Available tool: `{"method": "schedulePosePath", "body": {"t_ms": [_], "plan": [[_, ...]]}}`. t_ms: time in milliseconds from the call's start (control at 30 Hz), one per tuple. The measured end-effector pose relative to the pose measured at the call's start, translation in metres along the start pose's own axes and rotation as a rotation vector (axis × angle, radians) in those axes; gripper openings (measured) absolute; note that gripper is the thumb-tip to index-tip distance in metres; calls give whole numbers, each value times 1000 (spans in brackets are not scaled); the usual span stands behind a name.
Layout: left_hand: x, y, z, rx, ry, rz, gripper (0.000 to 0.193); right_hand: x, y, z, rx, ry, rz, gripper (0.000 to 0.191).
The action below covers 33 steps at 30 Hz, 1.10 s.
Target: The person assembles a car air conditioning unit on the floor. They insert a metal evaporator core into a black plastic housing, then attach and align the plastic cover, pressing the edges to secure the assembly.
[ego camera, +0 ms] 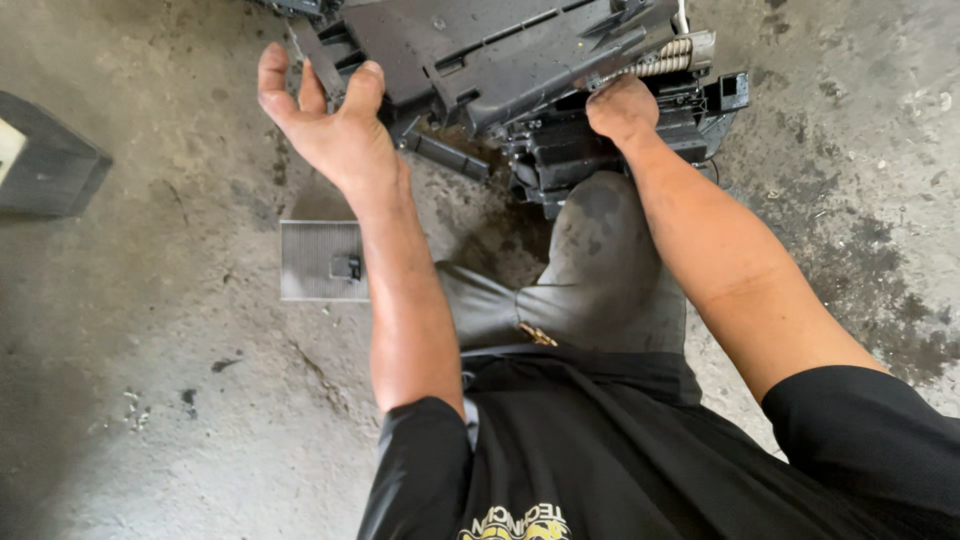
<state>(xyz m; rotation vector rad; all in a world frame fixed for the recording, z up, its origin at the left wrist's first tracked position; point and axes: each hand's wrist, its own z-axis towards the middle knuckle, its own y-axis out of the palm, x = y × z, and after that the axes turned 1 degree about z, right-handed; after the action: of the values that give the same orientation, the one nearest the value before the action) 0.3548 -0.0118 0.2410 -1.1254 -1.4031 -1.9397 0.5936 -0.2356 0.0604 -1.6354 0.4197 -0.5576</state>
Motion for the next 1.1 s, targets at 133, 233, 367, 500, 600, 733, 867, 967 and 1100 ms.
{"method": "schedulePosePath", "body": {"t_ms": [133, 233, 367, 500, 600, 733, 867, 967, 1100], "plan": [[3, -2, -1, 11, -3, -4, 82, 4, -4, -3, 32, -119, -161, 25], [5, -4, -2, -2, -3, -18, 81, 2, -9, -12, 204, 142, 357, 21], [7, -4, -3, 14, -1, -1, 82, -3, -19, -19, 216, 490, 781, 23], [9, -4, -5, 33, 12, 38, 84, -4, -27, -18, 213, 328, 695, 25], [11, -5, -8, 19, 9, 76, 82, -7, -24, -19, 152, 468, 724, 25], [12, 0, -10, 3, 12, 36, 81, -9, -13, -17, 204, 610, 724, 39], [12, 8, -13, -18, 35, 56, 80, -7, -5, -12, 139, 614, 565, 34], [14, 13, -13, -33, 95, 93, 78, -3, -2, -13, 135, 523, 628, 28], [19, 19, -18, -11, 36, 73, 79, 15, 0, -32, 248, 357, 994, 25]]}}
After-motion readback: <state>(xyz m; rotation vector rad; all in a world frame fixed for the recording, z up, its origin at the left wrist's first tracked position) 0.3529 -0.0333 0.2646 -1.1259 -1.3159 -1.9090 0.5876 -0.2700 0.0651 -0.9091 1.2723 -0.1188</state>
